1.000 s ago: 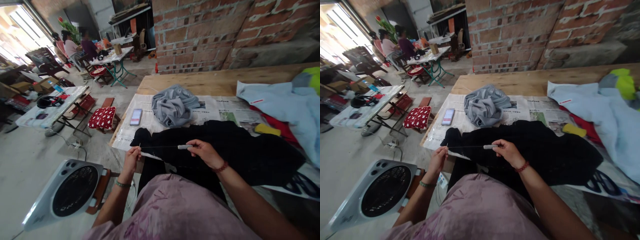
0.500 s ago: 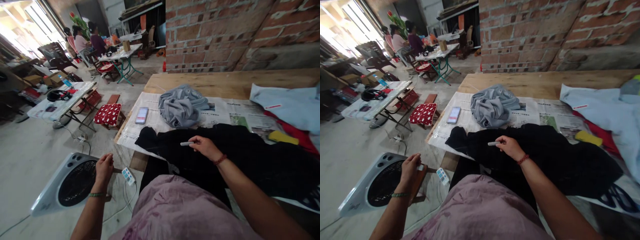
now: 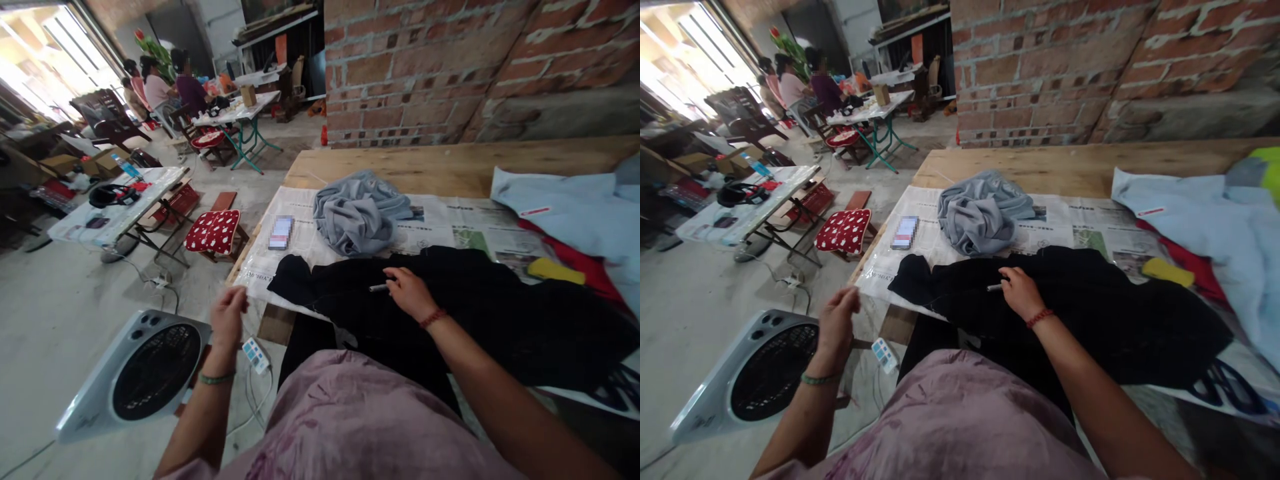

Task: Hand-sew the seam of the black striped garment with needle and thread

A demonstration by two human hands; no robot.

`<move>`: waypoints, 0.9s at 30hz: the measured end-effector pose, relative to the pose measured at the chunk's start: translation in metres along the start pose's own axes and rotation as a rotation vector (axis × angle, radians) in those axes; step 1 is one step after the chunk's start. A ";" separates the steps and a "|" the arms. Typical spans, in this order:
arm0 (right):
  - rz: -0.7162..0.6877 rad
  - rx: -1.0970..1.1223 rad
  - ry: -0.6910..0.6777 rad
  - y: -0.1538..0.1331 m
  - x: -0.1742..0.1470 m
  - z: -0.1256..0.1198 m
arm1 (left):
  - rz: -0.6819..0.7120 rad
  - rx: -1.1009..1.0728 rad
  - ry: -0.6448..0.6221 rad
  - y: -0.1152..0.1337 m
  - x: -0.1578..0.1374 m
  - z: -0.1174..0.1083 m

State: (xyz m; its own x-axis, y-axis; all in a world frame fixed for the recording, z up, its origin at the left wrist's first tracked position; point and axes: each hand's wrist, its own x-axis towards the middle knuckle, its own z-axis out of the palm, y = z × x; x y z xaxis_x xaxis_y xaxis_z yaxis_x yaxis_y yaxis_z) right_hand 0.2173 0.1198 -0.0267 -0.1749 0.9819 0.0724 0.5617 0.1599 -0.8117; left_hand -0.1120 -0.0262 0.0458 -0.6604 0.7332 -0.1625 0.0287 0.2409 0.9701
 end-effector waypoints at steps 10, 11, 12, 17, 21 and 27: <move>0.376 1.070 -0.469 -0.071 -0.085 -0.013 | 0.662 0.492 -0.709 0.009 -0.078 0.146; 0.407 1.087 -0.512 -0.068 -0.092 -0.011 | 0.658 0.528 -0.723 0.003 -0.081 0.150; 0.429 1.073 -0.529 -0.063 -0.097 -0.009 | 0.649 0.558 -0.739 -0.003 -0.083 0.153; 0.412 0.673 -0.454 -0.040 -0.104 0.000 | 0.547 0.568 -0.809 -0.021 -0.085 0.152; 0.268 0.430 -0.301 -0.038 -0.099 0.003 | 0.357 0.427 -0.820 -0.022 -0.083 0.150; 0.206 0.396 -0.233 -0.043 -0.100 0.002 | -0.202 0.104 -0.901 -0.023 -0.077 0.149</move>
State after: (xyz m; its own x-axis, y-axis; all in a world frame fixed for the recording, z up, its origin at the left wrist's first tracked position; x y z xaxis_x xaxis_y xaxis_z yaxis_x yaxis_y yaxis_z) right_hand 0.2092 0.0141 -0.0002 -0.2945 0.9330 -0.2069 0.2613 -0.1297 -0.9565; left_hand 0.0503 0.0066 0.0092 0.1709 0.8777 -0.4477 0.0729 0.4419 0.8941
